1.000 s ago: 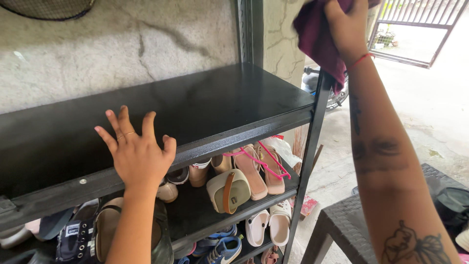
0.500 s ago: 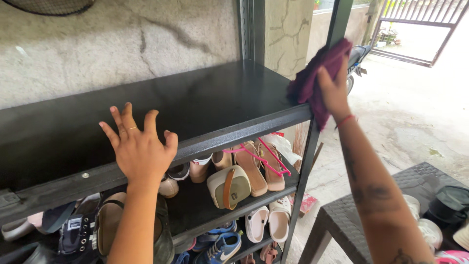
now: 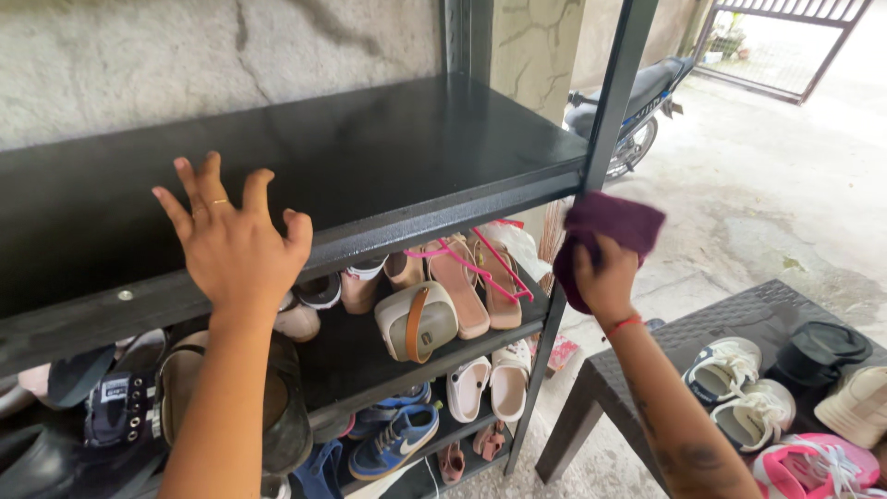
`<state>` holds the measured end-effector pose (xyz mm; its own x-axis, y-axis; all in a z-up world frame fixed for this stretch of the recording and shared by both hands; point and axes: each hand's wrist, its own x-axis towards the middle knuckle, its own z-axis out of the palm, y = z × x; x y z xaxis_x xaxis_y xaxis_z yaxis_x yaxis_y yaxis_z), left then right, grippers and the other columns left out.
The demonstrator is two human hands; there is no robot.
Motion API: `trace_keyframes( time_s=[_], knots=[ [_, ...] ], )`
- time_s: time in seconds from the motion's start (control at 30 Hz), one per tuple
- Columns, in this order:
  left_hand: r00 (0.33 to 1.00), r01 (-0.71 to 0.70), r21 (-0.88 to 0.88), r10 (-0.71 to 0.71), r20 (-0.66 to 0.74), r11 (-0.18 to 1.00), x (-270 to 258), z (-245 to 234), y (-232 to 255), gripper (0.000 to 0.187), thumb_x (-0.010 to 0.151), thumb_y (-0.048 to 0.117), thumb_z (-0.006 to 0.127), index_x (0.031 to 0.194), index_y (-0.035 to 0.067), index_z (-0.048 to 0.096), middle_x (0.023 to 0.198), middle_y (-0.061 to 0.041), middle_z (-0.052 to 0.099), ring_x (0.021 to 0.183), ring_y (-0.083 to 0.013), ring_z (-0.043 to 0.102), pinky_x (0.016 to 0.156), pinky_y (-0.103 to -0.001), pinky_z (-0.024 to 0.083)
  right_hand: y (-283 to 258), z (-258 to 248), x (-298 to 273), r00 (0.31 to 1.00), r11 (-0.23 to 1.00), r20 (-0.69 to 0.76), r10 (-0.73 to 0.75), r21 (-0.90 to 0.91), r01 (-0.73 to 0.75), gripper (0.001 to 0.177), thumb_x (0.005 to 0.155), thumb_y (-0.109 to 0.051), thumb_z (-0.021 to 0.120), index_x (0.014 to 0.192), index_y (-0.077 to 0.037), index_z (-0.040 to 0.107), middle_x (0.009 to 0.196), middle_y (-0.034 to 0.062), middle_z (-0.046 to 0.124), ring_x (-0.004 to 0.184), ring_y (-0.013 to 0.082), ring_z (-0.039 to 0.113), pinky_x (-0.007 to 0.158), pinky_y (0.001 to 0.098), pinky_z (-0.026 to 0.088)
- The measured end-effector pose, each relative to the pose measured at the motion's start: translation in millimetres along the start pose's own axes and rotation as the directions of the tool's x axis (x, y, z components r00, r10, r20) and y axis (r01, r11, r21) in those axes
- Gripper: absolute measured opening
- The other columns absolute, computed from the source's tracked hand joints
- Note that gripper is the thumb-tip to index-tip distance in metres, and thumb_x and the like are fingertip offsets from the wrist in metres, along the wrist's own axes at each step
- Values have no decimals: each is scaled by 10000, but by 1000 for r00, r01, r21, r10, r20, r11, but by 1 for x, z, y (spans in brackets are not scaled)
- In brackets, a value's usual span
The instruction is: The person removes various shoes and a pink cup from a metal shoe rack and places them on a nearby table. They then use a broom to sweep dust from the empty shelves and wipe the surfaces with a purple cloth.
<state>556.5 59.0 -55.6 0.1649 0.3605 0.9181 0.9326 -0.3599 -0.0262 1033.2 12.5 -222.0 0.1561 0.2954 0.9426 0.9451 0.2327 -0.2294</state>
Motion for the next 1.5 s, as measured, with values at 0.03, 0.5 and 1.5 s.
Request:
trace_keyframes(
  time_s=[0.03,0.5,1.5],
  knots=[
    [1000,-4,6,4,-2,1000,-2,0,0,383,926,299,656,1231,73,704,1503,-308,492,1500,-530,351,1296,-658,140,-12,-6,7,996,997,87,-3,-80,9,298,900,-188,730,1155,-41,686,930,215,706,840,438,678,788,507,533],
    [1000,-8,22,8,-7,1000,-9,6,-6,397,929,289,615,1250,75,706,1525,-303,464,1521,-539,319,1301,-672,110,-98,-11,76,903,807,357,238,-590,21,372,916,-201,600,1240,-18,576,881,175,715,639,353,721,500,464,566],
    [1000,17,6,-17,-11,1000,-5,-5,-3,361,915,319,651,1165,73,738,1492,-288,493,1537,-530,352,1252,-697,165,-116,-4,79,879,860,257,402,-437,-265,656,921,-388,674,1389,42,511,1081,271,673,818,464,699,669,549,559]
  ],
)
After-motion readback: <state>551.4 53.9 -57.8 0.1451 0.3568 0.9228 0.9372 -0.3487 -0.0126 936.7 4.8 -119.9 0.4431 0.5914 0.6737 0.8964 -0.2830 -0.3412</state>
